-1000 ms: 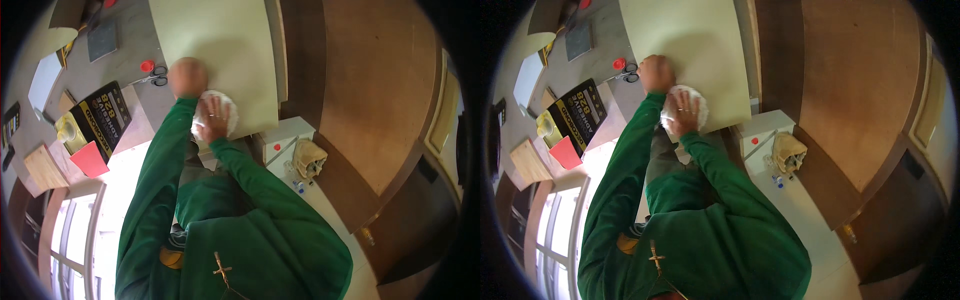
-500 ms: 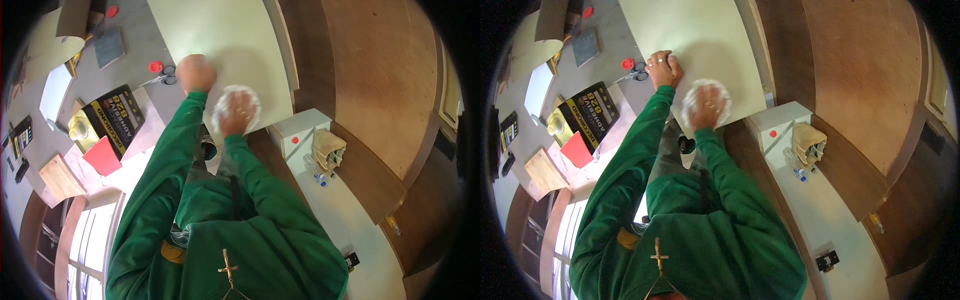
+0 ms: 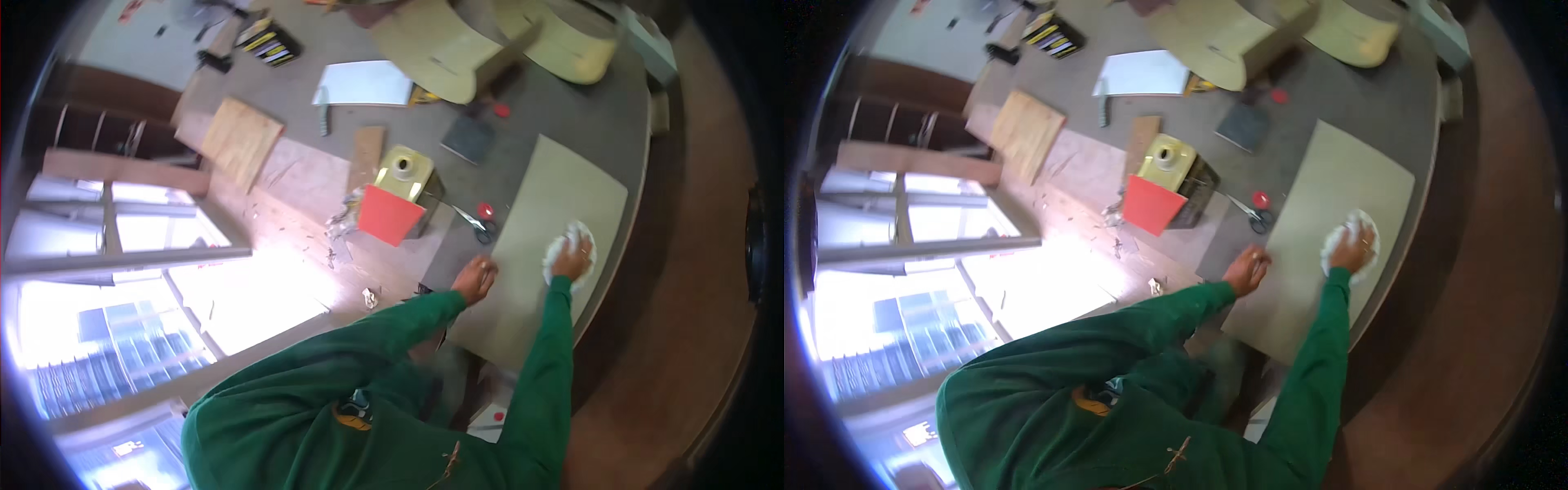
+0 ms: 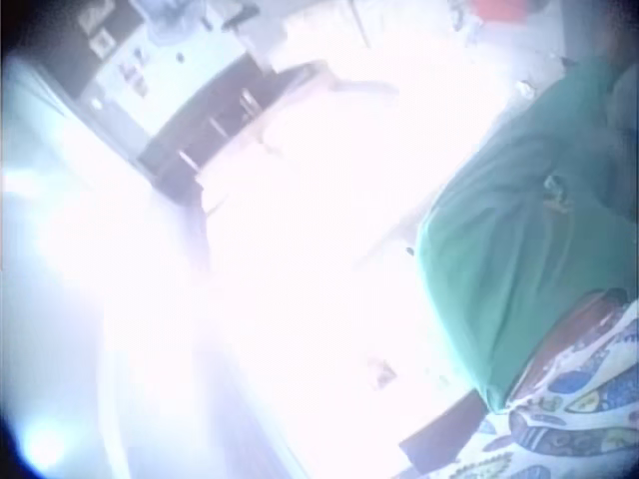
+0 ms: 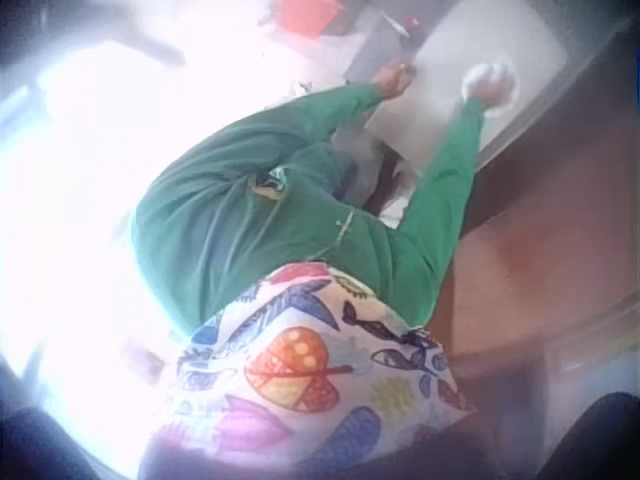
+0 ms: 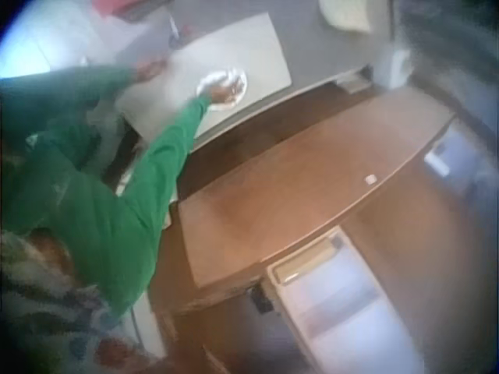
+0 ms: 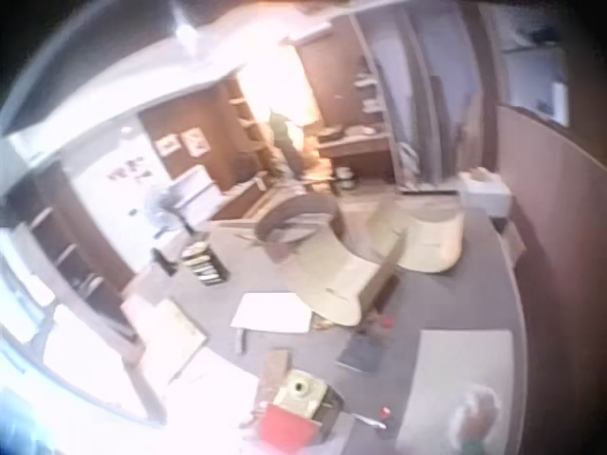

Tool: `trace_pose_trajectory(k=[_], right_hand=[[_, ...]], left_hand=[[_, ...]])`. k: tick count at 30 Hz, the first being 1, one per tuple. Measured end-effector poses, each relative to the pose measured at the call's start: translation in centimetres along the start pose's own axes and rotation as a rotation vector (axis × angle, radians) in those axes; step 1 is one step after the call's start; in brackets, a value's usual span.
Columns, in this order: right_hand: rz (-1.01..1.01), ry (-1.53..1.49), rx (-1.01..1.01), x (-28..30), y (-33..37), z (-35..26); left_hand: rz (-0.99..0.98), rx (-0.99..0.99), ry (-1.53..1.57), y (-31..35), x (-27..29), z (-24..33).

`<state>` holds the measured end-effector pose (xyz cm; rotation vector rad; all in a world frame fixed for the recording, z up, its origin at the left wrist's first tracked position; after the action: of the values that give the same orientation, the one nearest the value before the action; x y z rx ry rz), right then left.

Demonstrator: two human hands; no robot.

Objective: The person cleans a rectangular laminate sheet with a cloth, applies adhesive from a container, and then wipes the surface with a cloth.

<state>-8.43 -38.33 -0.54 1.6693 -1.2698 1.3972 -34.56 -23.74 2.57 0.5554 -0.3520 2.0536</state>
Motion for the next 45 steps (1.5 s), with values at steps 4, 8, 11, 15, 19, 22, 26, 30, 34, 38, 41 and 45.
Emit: trace_pose_trajectory(k=[4,8,11,15,19,22,26,30,34,38,41,45], right_hand=[[0.023,-0.642,-0.026,2.1,-7.9,3.1],[0.069,-0.715,0.201,7.3,-15.7,-0.2],[-0.07,-0.878,0.172,7.6,-11.6,-3.1],[-0.051,-0.902,-0.19,5.9,1.6,9.5],[0.012,-0.509,-0.438,6.2,20.8,16.4],[0.023,-0.445,-0.592,6.1,29.0,23.7],[-0.273,-0.653,-0.809,5.1,29.9,19.4],[-0.194,-0.615,-0.82,5.2,27.7,20.0],[-0.267,-0.523,-0.634,3.6,27.0,21.7],[-0.197,-0.497,-0.425,4.4,25.0,19.6],[-0.288,-0.369,-0.53,8.4,24.1,20.4],[-0.12,-0.324,-0.366,13.6,16.9,16.2]], left_hand=[[-0.001,0.109,-0.105,7.9,-0.6,-3.3],[0.059,-0.269,-0.884,14.4,-3.2,-4.4],[-0.125,0.304,-0.696,18.4,-1.7,-10.0],[0.003,0.36,-0.27,16.7,-1.6,-5.9],[-0.02,0.742,0.024,18.5,-0.5,-8.1],[0.195,0.588,0.007,16.5,-2.5,-5.8],[-0.057,0.294,-0.083,17.7,-3.5,-7.9],[-0.018,0.789,0.093,17.1,-5.2,-11.8],[-0.105,0.351,-0.302,16.3,-6.3,-11.0],[-0.115,0.454,-0.33,14.9,-6.4,-11.9],[-0.14,0.775,-0.026,16.0,-4.8,-7.1],[0.06,0.74,0.143,15.8,-0.1,-5.6]])
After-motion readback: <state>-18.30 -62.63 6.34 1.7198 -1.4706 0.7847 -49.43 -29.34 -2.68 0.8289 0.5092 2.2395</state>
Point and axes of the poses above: each hand's wrist, its own y-axis away from the middle knuckle, its own x-axis out of the back of the hand, z = x × y, the point moved 7 cm from there along -y, towards the middle knuckle
